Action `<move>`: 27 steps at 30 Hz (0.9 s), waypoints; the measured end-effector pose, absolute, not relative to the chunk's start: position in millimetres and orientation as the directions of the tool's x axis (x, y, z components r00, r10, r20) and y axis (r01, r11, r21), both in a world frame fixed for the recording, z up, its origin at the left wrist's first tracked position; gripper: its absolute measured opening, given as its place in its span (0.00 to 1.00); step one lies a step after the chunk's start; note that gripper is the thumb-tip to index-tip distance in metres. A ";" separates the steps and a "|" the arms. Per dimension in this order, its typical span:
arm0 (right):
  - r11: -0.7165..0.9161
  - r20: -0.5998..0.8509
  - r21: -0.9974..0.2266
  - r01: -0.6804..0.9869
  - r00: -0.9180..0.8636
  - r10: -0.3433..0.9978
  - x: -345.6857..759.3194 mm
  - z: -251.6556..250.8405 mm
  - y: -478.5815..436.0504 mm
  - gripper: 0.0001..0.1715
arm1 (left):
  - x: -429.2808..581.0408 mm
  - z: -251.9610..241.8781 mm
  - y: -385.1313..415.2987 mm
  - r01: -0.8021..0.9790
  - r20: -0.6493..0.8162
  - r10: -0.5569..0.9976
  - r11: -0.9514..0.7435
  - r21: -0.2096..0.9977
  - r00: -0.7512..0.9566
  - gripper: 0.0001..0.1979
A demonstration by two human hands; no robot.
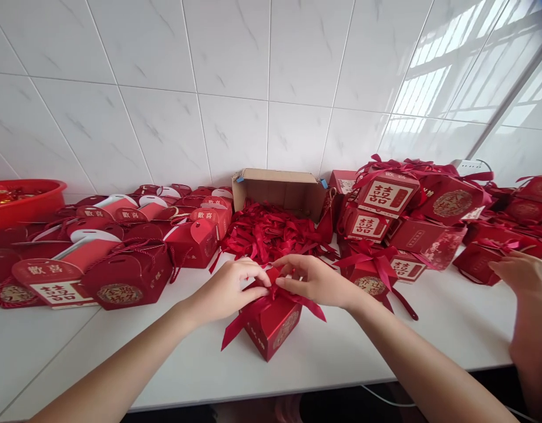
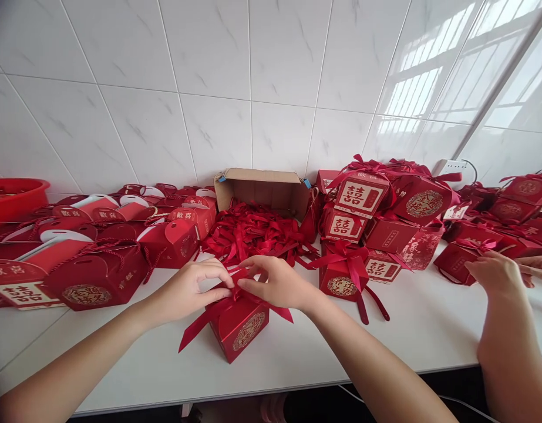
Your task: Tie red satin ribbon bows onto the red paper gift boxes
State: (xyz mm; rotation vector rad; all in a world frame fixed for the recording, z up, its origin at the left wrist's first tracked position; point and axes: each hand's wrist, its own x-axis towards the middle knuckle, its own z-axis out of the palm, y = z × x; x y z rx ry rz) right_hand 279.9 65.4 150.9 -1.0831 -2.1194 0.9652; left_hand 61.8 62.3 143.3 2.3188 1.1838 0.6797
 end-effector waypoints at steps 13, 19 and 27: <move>0.858 0.305 -0.256 0.446 -0.805 0.510 281.3 128.0 58.6 0.31 | 58.9 167.9 72.3 0.688 0.201 0.743 -0.668 0.285 0.638 0.07; 0.848 0.313 -0.273 0.454 -0.792 0.525 279.0 126.0 57.6 0.30 | 59.3 176.1 69.6 0.699 0.153 0.739 -0.671 0.246 0.656 0.07; 0.843 0.342 -0.340 0.417 -0.780 0.524 279.8 124.3 59.6 0.31 | 55.2 174.6 74.3 0.592 0.019 0.719 -0.587 0.552 0.695 0.03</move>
